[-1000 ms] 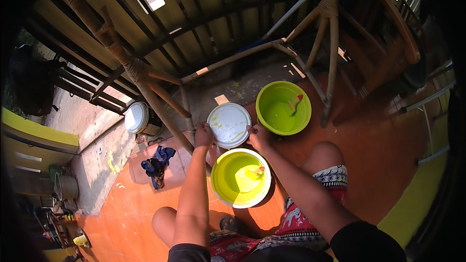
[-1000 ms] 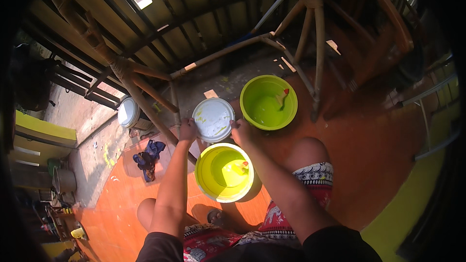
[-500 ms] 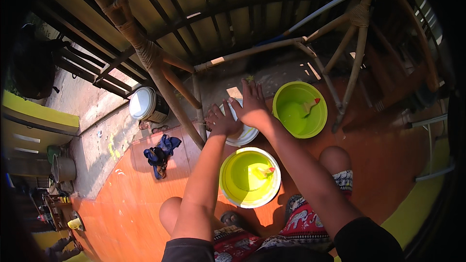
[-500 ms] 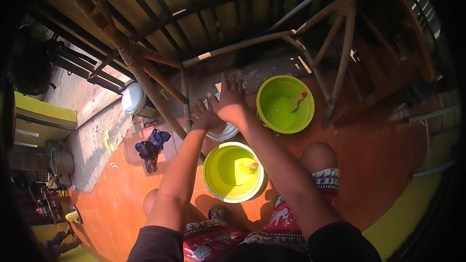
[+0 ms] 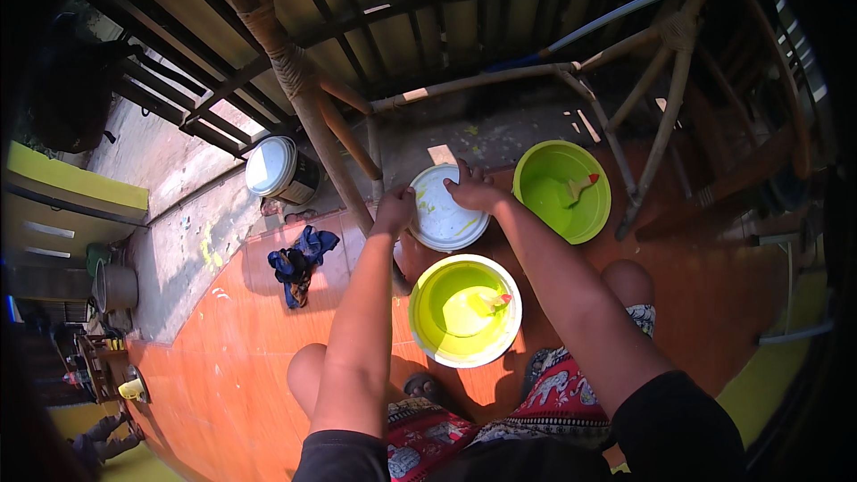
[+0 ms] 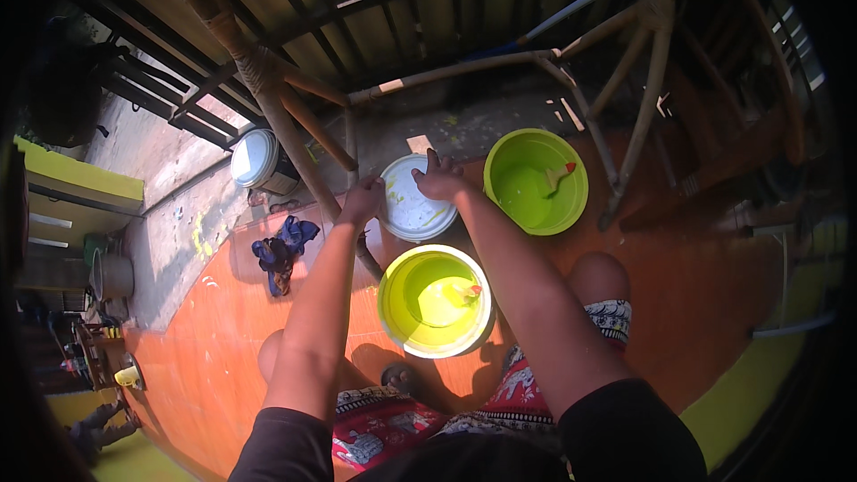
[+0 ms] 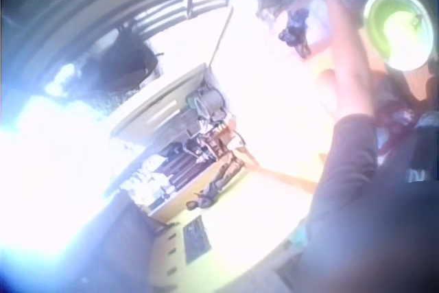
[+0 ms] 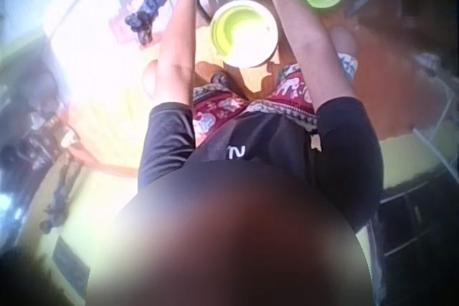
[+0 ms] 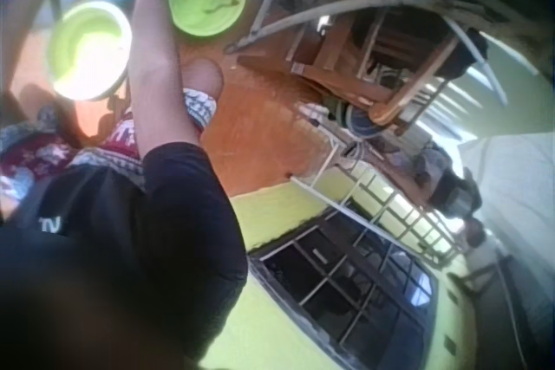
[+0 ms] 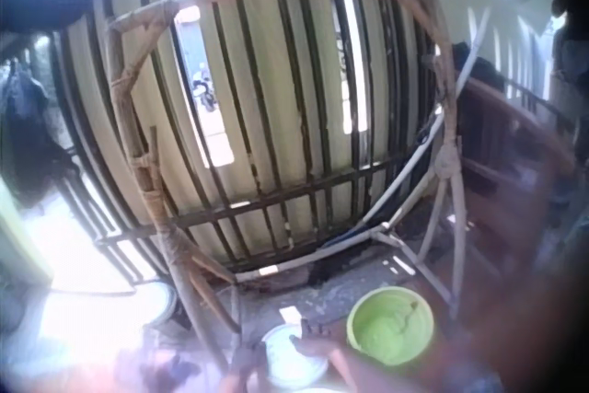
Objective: The person sits on the floor and stirs green paint in a bucket with a small spatula. They then carry the bucket to another area, add water from a hose, and continue mixing the paint.
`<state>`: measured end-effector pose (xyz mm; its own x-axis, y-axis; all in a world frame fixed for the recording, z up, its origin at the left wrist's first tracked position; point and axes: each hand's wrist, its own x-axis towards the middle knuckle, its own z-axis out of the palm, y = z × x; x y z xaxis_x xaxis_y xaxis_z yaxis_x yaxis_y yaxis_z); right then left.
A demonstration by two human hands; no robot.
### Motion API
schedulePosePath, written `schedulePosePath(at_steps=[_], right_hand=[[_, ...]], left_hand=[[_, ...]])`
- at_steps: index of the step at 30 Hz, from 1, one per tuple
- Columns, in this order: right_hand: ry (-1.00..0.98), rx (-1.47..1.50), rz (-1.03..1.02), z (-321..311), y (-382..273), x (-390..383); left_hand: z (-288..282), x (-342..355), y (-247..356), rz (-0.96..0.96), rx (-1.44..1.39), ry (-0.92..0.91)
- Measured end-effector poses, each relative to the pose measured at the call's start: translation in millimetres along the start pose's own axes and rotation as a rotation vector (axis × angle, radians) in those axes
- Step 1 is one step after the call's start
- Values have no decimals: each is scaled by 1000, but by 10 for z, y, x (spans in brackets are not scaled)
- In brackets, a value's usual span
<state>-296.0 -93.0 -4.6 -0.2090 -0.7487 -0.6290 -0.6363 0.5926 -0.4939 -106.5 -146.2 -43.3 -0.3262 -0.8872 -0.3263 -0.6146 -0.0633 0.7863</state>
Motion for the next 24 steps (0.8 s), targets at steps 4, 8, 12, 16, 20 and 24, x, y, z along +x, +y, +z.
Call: schedulePosePath(at_steps=[4, 8, 12, 16, 20, 24], right_hand=[[23, -203, 11, 31, -67, 20], [36, -200, 34, 79, -92, 46], [124, -182, -33, 105, -63, -9], [135, -88, -194, 26, 75, -291], [137, 143, -318, 203, 643, -1027], [-78, 245, 23, 674, 1007, -1715]], left_hand=[[-54, 78, -122, -126, -36, 69], [-73, 101, -64, -66, 57, 92], [-85, -208, 95, 38, 102, 123], [-196, -1083, 124, -223, 49, -79], [-213, -2360, -81, -590, -202, -188], [-150, -2761, 24, -694, -459, -344]])
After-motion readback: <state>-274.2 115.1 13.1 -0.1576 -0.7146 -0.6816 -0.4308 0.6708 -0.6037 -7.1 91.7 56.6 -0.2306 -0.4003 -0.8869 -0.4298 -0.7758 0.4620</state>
